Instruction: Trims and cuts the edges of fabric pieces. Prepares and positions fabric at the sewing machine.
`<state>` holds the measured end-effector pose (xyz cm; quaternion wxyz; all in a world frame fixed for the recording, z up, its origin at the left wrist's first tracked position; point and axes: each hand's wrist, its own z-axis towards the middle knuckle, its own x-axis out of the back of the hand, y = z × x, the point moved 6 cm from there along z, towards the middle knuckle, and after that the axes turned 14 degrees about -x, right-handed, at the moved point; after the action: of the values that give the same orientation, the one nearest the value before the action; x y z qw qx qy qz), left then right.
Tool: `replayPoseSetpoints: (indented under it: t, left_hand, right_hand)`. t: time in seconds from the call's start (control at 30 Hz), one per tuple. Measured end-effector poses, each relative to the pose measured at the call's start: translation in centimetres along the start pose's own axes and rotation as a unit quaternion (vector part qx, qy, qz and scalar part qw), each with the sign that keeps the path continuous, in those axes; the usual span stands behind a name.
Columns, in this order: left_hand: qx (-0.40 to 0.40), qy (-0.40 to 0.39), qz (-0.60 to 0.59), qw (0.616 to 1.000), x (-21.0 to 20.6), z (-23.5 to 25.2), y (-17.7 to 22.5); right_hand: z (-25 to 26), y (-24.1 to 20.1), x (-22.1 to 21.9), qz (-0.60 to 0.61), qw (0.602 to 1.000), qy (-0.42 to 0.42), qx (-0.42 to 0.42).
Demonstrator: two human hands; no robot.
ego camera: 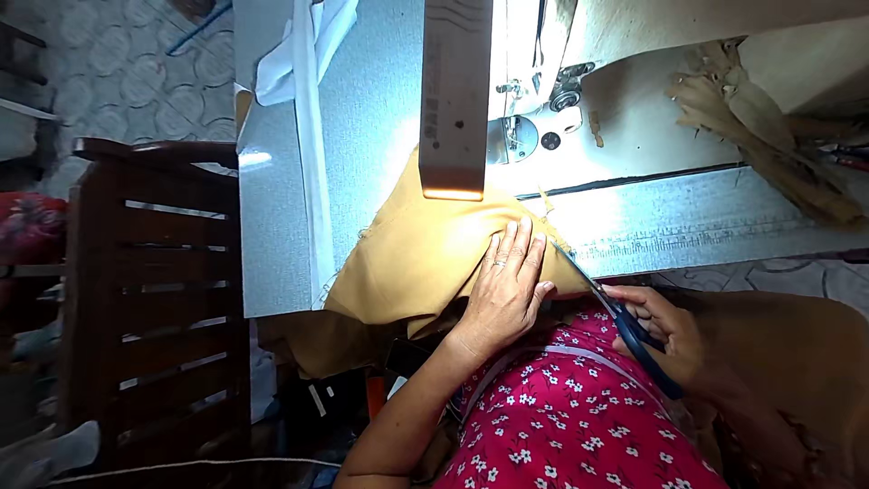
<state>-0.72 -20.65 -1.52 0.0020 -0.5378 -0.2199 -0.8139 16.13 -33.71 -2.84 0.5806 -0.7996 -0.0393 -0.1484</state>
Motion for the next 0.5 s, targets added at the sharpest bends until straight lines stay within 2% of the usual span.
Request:
replayPoseSetpoints:
  t: [0.13,0.5]
  left_hand:
    - [-0.003,0.011,-0.008,1.000,0.0,0.0,-0.1]
    - [0.004,0.021,-0.014,1.000,0.1,0.0,0.1]
  right_hand:
    - [0.7,-0.8,-0.5,-0.051,0.998,0.035,0.012]
    - [0.7,-0.1,-0.5,0.027,0.999,0.019,-0.006]
